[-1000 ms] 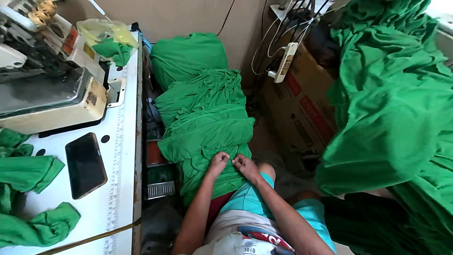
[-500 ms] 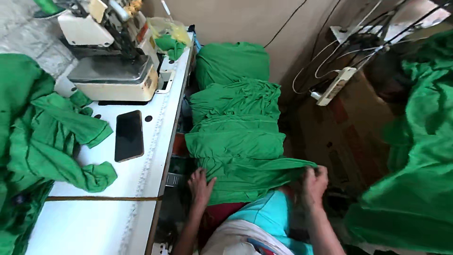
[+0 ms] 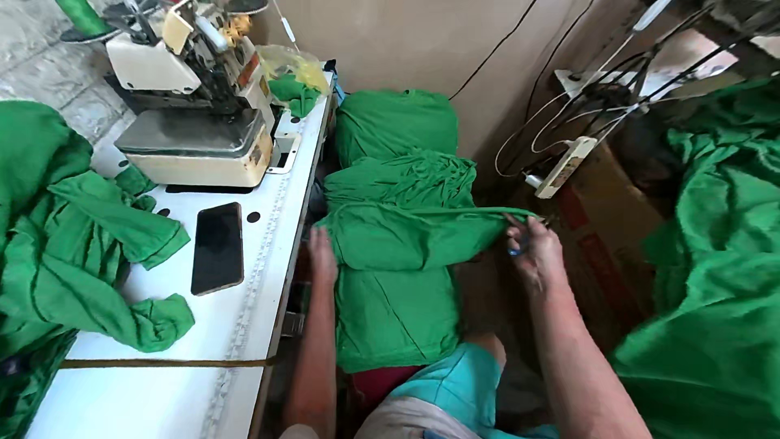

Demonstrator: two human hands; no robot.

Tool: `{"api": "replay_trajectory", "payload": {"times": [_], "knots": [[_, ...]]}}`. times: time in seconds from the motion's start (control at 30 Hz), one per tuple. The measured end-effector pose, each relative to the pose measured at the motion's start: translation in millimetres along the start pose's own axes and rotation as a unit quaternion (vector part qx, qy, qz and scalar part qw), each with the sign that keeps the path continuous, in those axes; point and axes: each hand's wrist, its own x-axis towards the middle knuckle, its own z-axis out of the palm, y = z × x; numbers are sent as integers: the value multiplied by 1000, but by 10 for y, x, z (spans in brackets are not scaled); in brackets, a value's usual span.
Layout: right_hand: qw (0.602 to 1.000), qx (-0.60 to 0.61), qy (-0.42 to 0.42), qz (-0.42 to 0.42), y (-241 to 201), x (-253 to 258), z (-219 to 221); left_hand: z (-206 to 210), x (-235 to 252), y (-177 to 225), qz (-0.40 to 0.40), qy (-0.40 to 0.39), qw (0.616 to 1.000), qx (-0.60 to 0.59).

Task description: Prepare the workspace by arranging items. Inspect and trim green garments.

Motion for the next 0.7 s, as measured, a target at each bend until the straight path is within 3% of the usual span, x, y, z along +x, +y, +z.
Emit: {"api": "replay_trajectory", "payload": {"times": [0.03,0.1,0.17,0.2,0.3,0.37,0.47,0.57,0.63,0.7], "knots": [[1000,-23,-12,-1,67,79,75,123,115,-86,25,-74,985,154],[993,-113,-35,21,244,144,210,374,299,-388,40,-208,896,391],[977,-209,-41,16,394,77,344,515,372,-646,11,-275,804,528],[969,-246,-37,-8,448,3,392,563,386,-673,2,-276,788,551],[940,-322,-21,-110,695,-372,438,521,379,-692,10,-268,797,542],[927,-339,-89,-133,921,-652,373,357,341,-729,53,-266,818,508],[904,-339,-241,-102,1183,-1075,276,57,-13,-564,91,-215,864,447],[871,-343,-350,-31,1361,-1521,281,-321,-642,-435,62,-131,905,401],[819,-394,-417,-10,1429,-1757,315,-575,-1020,-434,-2,-162,910,381],[730,-497,-468,-23,1452,-1907,390,-764,-1355,-380,-66,-262,883,383]]}}
